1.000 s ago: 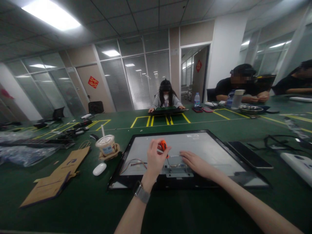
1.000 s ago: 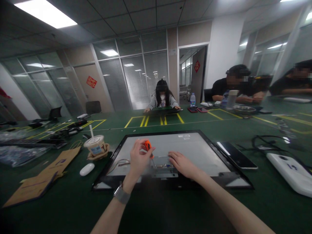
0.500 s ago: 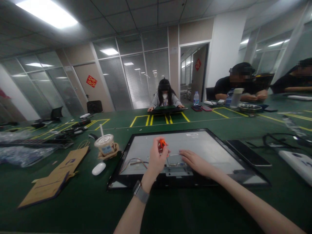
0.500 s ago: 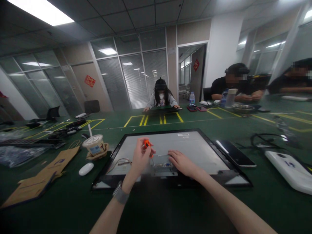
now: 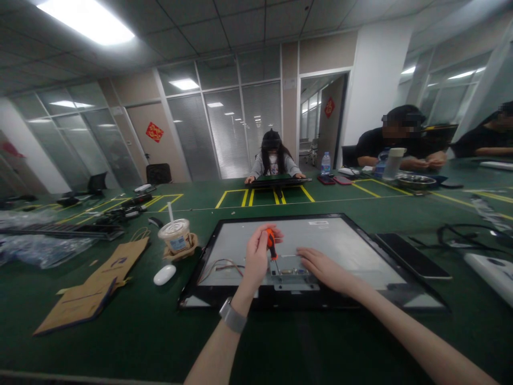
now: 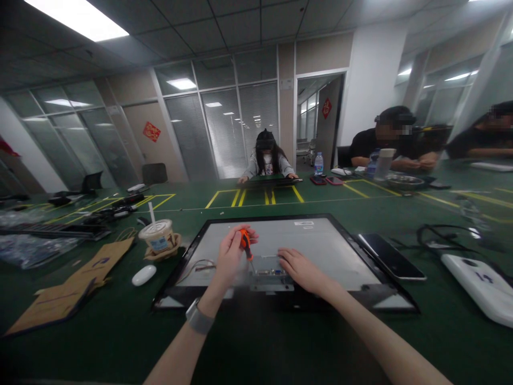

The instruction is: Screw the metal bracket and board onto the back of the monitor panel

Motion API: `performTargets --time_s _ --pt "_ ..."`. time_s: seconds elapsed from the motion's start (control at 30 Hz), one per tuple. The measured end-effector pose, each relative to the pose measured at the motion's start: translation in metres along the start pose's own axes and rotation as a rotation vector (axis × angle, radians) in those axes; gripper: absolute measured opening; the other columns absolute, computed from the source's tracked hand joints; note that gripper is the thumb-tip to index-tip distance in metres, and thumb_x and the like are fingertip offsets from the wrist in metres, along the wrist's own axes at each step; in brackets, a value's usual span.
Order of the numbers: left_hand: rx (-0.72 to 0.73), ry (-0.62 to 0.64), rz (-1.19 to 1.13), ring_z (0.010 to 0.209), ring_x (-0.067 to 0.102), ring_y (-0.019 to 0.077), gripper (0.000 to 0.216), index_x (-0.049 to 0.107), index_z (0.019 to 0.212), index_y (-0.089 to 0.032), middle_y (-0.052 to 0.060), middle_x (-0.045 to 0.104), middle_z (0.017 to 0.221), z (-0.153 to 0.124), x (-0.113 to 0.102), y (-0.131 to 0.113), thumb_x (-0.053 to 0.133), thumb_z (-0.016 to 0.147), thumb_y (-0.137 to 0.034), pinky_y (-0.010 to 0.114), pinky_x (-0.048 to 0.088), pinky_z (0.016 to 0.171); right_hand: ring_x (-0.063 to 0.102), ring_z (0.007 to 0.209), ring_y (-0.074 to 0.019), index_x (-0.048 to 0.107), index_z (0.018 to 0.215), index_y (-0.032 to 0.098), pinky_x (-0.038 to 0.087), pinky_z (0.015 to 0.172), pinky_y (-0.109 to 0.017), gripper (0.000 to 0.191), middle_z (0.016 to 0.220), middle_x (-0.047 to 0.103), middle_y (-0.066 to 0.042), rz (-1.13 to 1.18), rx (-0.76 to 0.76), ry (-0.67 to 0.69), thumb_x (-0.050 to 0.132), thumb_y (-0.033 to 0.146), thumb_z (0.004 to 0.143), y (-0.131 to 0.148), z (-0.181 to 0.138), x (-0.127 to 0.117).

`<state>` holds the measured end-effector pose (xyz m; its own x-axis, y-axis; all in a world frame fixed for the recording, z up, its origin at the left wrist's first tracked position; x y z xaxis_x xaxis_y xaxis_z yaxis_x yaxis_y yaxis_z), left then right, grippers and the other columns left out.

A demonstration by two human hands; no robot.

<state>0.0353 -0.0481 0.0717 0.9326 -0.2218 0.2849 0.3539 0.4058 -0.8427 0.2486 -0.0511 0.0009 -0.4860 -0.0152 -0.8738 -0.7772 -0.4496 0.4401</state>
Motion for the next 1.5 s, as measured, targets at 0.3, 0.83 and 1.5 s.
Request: performTargets --time_s 0.3,0.83,1.5 --pt "0.015 -0.006 0.202 0.076 0.063 0.0128 0.024 0.07 0.101 -0.018 0.005 0.066 0.09 -0.002 -0.003 -0.001 0.065 0.082 -0.031 0.025 0.053 0.071 0.047 0.131 -0.0254 0.055 0.133 0.017 0.029 0.114 -0.046 0.056 0.142 0.053 -0.013 0.019 0.004 -0.003 0.026 0.051 0.1 0.002 0.0 -0.001" --pt "0.051 0.039 0.254 0.077 0.064 0.0154 0.028 0.069 0.105 -0.018 0.007 0.066 0.09 -0.008 0.003 -0.002 0.055 0.09 -0.037 0.028 0.053 0.07 0.046 0.131 -0.0262 0.056 0.133 0.017 0.031 0.113 -0.045 0.057 0.143 0.052 -0.013 0.018 0.009 -0.001 0.027 0.052 0.099 0.004 -0.001 -0.003" --pt "0.27 -0.126 0.531 0.076 0.056 0.0159 0.013 0.071 0.082 -0.019 0.001 0.057 0.077 -0.008 0.001 -0.007 0.064 0.084 -0.03 0.028 0.047 0.077 0.046 0.132 -0.0254 0.056 0.133 0.018 0.03 0.114 -0.045 0.057 0.141 0.054 -0.012 0.027 0.003 -0.013 0.026 0.053 0.099 0.004 -0.001 -0.002"
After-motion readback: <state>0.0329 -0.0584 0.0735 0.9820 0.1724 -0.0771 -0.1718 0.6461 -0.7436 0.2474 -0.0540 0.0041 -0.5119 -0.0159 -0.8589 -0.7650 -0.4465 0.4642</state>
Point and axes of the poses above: each hand's wrist, its own z-axis towards the middle knuckle, its own x-axis out of the palm, y = z × x, the point moved 1 cm from there along z, towards the middle knuckle
